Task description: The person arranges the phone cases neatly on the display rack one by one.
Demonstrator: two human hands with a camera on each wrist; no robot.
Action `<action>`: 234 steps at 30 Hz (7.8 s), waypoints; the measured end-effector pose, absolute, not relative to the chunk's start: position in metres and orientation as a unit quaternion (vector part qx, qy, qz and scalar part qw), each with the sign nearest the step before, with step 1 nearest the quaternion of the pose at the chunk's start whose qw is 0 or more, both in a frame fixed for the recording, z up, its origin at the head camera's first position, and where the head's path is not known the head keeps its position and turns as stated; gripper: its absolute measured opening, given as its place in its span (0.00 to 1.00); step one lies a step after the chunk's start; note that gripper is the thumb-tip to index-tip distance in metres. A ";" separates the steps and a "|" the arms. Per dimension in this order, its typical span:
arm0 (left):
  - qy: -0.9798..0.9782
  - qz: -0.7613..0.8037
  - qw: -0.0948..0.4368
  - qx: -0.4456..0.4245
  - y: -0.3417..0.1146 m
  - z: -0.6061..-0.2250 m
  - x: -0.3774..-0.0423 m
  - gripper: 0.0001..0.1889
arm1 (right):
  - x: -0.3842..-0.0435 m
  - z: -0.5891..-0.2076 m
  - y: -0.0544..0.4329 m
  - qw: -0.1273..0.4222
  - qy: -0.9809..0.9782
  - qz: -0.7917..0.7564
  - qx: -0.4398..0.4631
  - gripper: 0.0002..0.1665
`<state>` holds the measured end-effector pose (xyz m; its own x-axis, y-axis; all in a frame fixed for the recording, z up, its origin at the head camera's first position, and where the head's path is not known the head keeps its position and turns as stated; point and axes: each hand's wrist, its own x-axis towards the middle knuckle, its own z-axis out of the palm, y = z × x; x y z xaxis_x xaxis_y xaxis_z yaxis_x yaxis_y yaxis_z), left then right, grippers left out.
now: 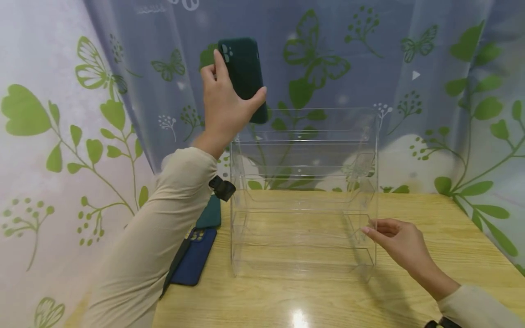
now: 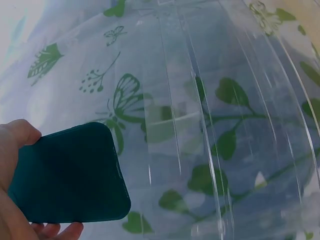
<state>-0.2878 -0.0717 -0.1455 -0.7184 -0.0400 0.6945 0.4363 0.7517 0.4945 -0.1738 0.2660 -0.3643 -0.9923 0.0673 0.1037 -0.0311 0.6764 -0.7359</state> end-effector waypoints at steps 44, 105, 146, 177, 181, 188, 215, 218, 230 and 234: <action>-0.903 -0.287 0.314 -0.052 0.001 -0.196 -0.332 0.49 | -0.175 -0.367 0.270 0.078 -0.906 0.416 -0.001 0.34; -0.912 -0.302 0.270 -0.065 -0.063 -0.173 -0.312 0.48 | -0.173 -0.370 0.267 0.078 -0.905 0.419 -0.007 0.33; -0.907 -0.380 0.165 0.073 -0.182 -0.341 -0.334 0.49 | -0.173 -0.371 0.268 0.095 -0.902 0.421 -0.004 0.31; -0.961 -0.233 0.097 0.109 -0.180 -0.459 -0.333 0.46 | -0.174 -0.372 0.268 0.092 -0.902 0.423 -0.007 0.32; -0.962 -0.233 0.101 0.102 -0.180 -0.463 -0.333 0.45 | -0.174 -0.373 0.268 0.093 -0.899 0.427 -0.006 0.31; -0.957 -0.246 0.107 0.108 -0.180 -0.464 -0.334 0.44 | -0.174 -0.374 0.268 0.090 -0.897 0.433 -0.009 0.31; -0.877 -0.396 0.254 0.099 -0.183 -0.421 -0.336 0.39 | -0.172 -0.371 0.267 0.086 -0.901 0.425 -0.010 0.33; -0.871 -0.401 0.267 0.101 -0.184 -0.414 -0.335 0.40 | -0.172 -0.371 0.267 0.086 -0.901 0.426 -0.009 0.33; -0.828 -0.436 0.343 0.081 -0.180 -0.387 -0.332 0.40 | -0.173 -0.372 0.268 0.087 -0.900 0.428 -0.012 0.33; -0.810 -0.450 0.371 0.069 -0.177 -0.375 -0.330 0.40 | -0.173 -0.373 0.268 0.085 -0.899 0.429 -0.011 0.33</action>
